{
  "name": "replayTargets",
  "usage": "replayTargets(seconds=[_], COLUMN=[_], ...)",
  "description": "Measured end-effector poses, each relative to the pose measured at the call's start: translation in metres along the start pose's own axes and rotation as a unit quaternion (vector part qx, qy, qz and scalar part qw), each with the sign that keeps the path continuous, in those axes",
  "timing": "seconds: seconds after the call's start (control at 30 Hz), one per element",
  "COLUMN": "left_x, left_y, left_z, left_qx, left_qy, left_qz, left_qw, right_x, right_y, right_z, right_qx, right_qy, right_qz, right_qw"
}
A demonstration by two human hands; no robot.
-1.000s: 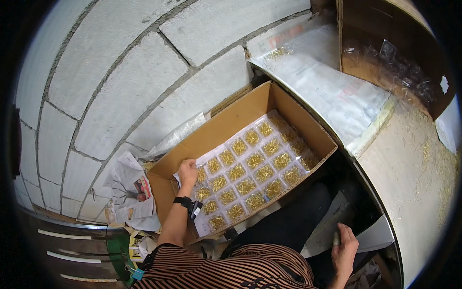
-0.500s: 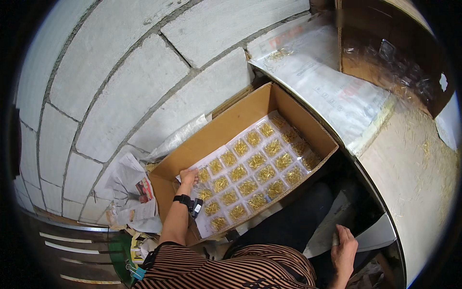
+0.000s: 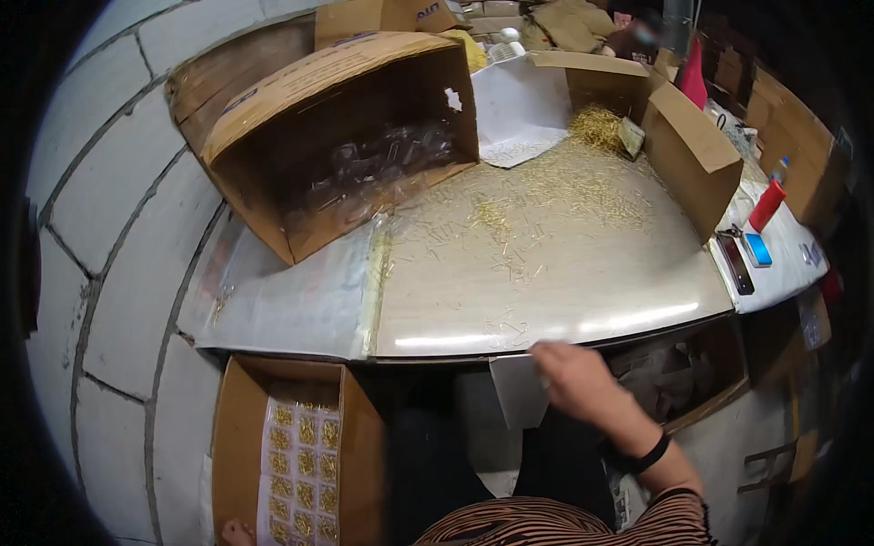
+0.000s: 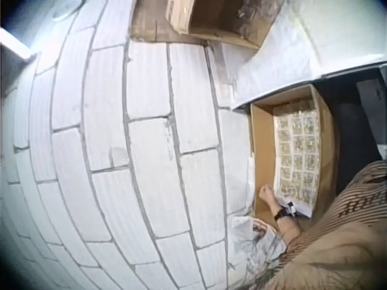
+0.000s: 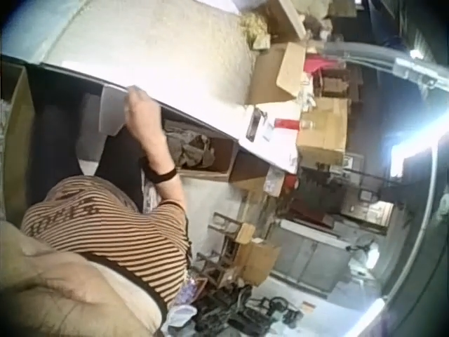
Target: Gather small metal pins from a workbench and place them into small plastic bags, then organize the bags into a larger shipping box.
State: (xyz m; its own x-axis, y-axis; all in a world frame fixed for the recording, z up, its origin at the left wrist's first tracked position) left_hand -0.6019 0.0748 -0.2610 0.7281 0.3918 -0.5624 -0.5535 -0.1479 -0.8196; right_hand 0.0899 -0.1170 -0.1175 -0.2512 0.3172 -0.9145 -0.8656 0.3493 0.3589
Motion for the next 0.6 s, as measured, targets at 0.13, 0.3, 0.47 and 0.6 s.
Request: replayTargets(seconds=[0.13,0.3,0.47,0.6], left_x=[0.078,0.239,0.413,0.474], left_y=[-0.122,-0.330,-0.440,-0.503], left_z=[0.026,-0.010,-0.022,-0.041], left_qx=[0.170,0.244,0.466,0.495], left_qy=[0.104,0.286,0.288,0.213], left_qz=[-0.171,-0.256,-0.137,0.083], left_qw=[0.965,0.891,0.825,0.838], right_x=[-0.028,-0.024,0.018,0.050], right_y=[-0.069,-0.136,-0.075,-0.092], right_z=[0.061,0.212,0.280,0.243], right_qx=[0.071,0.146,0.085,0.027], right_qy=[0.026,0.066,0.251,0.179], right_qz=[0.026,-0.052,-0.179,-0.180], right_qw=[0.997,0.986,0.947,0.967])
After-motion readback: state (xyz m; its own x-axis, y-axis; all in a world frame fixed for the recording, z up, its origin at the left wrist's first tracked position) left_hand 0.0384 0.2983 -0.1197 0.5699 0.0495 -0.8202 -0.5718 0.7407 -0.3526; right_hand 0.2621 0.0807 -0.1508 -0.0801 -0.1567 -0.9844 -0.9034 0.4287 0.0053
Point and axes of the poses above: each hand's wrist, its own z-axis towards the middle knuckle, its own x-axis out of the palm, y = z × x, the point moved 1 cm from there along z, towards the middle knuckle, and after that the axes turned 12 degrees about x, right-handed, at the moved point
